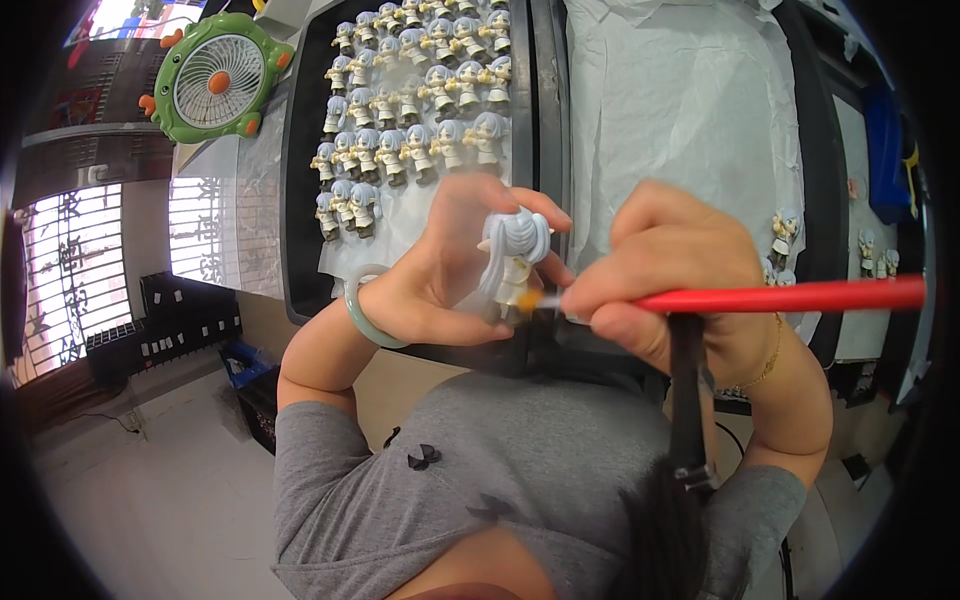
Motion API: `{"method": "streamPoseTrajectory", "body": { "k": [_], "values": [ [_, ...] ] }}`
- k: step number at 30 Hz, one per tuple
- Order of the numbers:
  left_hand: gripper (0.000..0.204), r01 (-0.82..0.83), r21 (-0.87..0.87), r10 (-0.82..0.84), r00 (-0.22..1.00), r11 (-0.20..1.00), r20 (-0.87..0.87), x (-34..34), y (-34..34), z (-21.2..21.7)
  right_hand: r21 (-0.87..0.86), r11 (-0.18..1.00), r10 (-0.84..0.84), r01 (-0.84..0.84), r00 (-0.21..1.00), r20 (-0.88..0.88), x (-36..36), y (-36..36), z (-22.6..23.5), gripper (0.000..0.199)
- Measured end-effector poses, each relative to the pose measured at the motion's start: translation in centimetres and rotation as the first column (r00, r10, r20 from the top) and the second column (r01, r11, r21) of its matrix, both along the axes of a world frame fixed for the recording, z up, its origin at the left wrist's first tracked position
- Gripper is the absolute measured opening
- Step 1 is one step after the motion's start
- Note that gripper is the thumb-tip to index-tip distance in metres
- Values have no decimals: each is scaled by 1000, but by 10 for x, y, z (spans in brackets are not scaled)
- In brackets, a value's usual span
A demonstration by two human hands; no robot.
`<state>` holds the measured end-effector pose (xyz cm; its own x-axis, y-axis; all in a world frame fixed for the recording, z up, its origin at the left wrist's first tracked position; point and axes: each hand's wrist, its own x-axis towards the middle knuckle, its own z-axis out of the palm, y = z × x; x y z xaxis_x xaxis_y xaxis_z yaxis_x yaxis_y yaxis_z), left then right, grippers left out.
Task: The person paints small figurines using a red-handled brush, applying gold paint to details on the figures. They handle the figurines one at a time, rotating them to access different angles, and occasionally use a black tool to scrape or clean the surface. The person works on a tray of similar figures arranged in rows.
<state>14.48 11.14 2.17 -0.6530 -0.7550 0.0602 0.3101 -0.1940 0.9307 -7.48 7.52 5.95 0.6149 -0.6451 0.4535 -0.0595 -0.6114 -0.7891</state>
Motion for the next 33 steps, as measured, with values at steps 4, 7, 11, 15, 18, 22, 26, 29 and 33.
{"method": "streamPoseTrajectory", "body": {
  "k": [4, 7, 11, 15, 18, 22, 26, 29, 33],
  "values": [
    [68, -35, -2, 35, 999, 999, -12, -1, 2, 0, 44, 999, -11, 8, 998, 57, 2, 2, 0, 26],
    [73, -77, 51, 73, 995, 996, 73, 0, 1, 3, 267, 949, 154, -168, 985, 74, 1, 1, -4, 29],
    [60, -148, -578, 426, 820, 803, 382, 2, -3, 2, 349, 935, -108, 62, 987, 115, -8, -2, 0, 28],
    [58, -61, -656, 497, 706, 753, 504, 0, 2, 7, 443, 877, -287, 187, 943, 170, -9, -5, -7, 29],
    [60, 5, -692, 524, 649, 722, 552, 1, 2, 8, 417, 899, -216, 133, 964, 158, -8, -7, -10, 28],
    [65, 114, -692, 523, 572, 713, 633, 2, 2, 14, 379, 921, -157, 86, 975, 159, -7, -6, -11, 28],
    [64, 126, -741, 582, 538, 659, 609, 1, 4, 15, 367, 926, -152, 88, 977, 150, -5, -6, -11, 29],
    [61, 115, -742, 592, 529, 660, 609, 1, 5, 15, 344, 936, -129, 71, 980, 149, -4, -5, -12, 30],
    [58, 135, -723, 574, 518, 678, 634, 1, 5, 16, 347, 935, -127, 79, 985, 117, -3, -3, -11, 31]
  ]
}}
